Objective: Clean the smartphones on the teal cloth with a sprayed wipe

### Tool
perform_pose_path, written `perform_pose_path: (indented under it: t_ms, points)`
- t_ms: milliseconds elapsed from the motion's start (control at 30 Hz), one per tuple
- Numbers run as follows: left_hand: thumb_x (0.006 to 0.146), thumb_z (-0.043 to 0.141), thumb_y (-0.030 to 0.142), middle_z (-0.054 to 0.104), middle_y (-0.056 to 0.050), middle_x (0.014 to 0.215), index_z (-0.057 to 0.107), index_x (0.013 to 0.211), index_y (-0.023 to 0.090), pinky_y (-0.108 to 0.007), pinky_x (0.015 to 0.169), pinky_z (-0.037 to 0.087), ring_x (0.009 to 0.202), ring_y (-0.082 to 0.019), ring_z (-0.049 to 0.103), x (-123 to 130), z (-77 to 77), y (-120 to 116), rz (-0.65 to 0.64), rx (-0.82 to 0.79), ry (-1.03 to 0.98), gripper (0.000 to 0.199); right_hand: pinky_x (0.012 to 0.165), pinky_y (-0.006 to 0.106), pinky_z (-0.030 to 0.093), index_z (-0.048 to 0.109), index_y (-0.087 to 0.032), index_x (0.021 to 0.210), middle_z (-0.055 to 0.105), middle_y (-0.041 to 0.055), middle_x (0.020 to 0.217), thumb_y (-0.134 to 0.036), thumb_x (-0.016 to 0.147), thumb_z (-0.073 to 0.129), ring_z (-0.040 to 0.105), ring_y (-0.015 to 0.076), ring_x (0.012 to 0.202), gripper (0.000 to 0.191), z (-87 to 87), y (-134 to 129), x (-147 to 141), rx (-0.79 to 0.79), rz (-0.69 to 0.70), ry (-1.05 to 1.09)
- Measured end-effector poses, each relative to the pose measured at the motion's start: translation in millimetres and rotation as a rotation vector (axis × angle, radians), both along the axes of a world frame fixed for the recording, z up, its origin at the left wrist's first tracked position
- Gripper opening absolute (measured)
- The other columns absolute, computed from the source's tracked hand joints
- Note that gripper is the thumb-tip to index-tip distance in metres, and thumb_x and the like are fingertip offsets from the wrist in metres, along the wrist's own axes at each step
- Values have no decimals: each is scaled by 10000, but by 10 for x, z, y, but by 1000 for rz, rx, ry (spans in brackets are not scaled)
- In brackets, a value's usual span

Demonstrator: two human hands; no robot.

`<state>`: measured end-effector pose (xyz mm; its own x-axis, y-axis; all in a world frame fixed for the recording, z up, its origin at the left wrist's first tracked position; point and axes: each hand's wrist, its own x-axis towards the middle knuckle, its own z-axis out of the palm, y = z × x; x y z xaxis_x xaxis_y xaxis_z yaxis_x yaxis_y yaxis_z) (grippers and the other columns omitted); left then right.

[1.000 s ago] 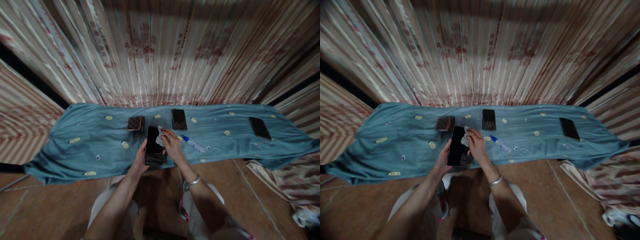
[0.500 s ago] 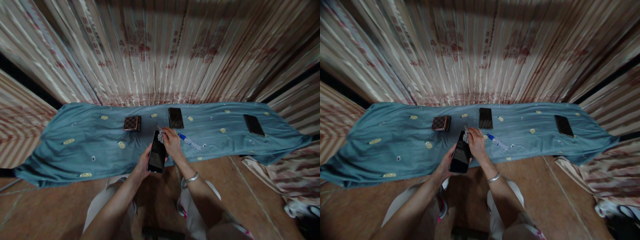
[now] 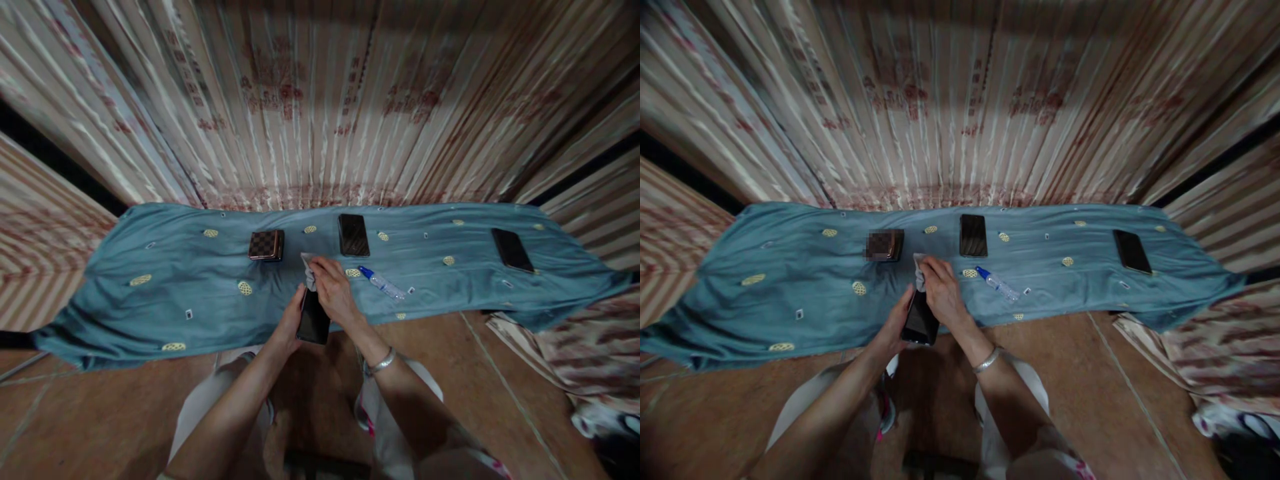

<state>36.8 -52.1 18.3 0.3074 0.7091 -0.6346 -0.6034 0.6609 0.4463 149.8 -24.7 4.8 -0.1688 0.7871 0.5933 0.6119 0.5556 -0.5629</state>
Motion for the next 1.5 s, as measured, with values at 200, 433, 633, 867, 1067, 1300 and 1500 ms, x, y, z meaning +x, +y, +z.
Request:
perform_pose_path:
  t_ms: [200, 433, 633, 867, 1067, 1300, 1500]
  points:
    - [930, 317, 532, 723, -73, 895, 642, 1119, 151, -313, 807, 535, 884, -212, 687, -40, 46, 91, 97, 56, -111, 535, 1017, 405, 465, 582, -241, 1256, 599, 79, 1221, -128, 923, 365, 497, 210, 1187, 413, 30, -123, -134, 0, 76, 11]
    - [923, 332, 538, 653, -34, 608, 622, 698, 170, -239, 649, 543, 700, -159, 681, -136, 55, 171, 212, 78, -25, 520, 994, 392, 488, 612, -167, 1192, 620, 120, 1192, -146, 916, 426, 518, 216, 1154, 333, 62, -266, -264, 26, 137, 0]
    - [900, 229, 625, 604, -59, 514, 568, 555, 167, -268, 588, 541, 638, -189, 671, -252, 51, 233, 171, 76, -72, 665, 984, 393, 490, 621, -182, 1149, 640, 110, 1167, -198, 914, 471, 542, 210, 1119, 280, 98, -378, -373, 8, 160, 11]
    - [909, 166, 613, 722, -126, 760, 707, 883, 78, -330, 713, 554, 757, -238, 696, -343, 155, 343, 245, 86, -125, 761, 993, 383, 475, 624, -196, 1128, 655, 93, 1122, -207, 934, 458, 561, 198, 1089, 256, 125, -452, -418, -15, 184, -16]
    - [923, 363, 452, 737, -122, 851, 677, 1055, 82, -378, 766, 560, 753, -233, 703, -356, 142, 354, 245, 141, -113, 503, 926, 373, 508, 622, -193, 1137, 661, 99, 1103, -206, 934, 458, 573, 203, 1044, 261, -12, -451, -214, -2, 117, -26]
    - [938, 358, 370, 731, -114, 774, 693, 926, 71, -358, 791, 555, 766, -224, 704, -366, 157, 350, 219, 176, -98, 449, 958, 364, 482, 632, -175, 1117, 657, 101, 1149, -197, 921, 478, 580, 199, 1079, 250, -94, -450, -151, -94, 38, 75]
    - [945, 350, 360, 730, -108, 756, 682, 923, 71, -348, 802, 551, 789, -225, 704, -302, 165, 290, 171, 144, -72, 441, 1001, 326, 451, 651, -189, 1106, 652, 90, 1174, -197, 894, 493, 590, 185, 1116, 265, -78, -365, -90, -235, -52, 185]
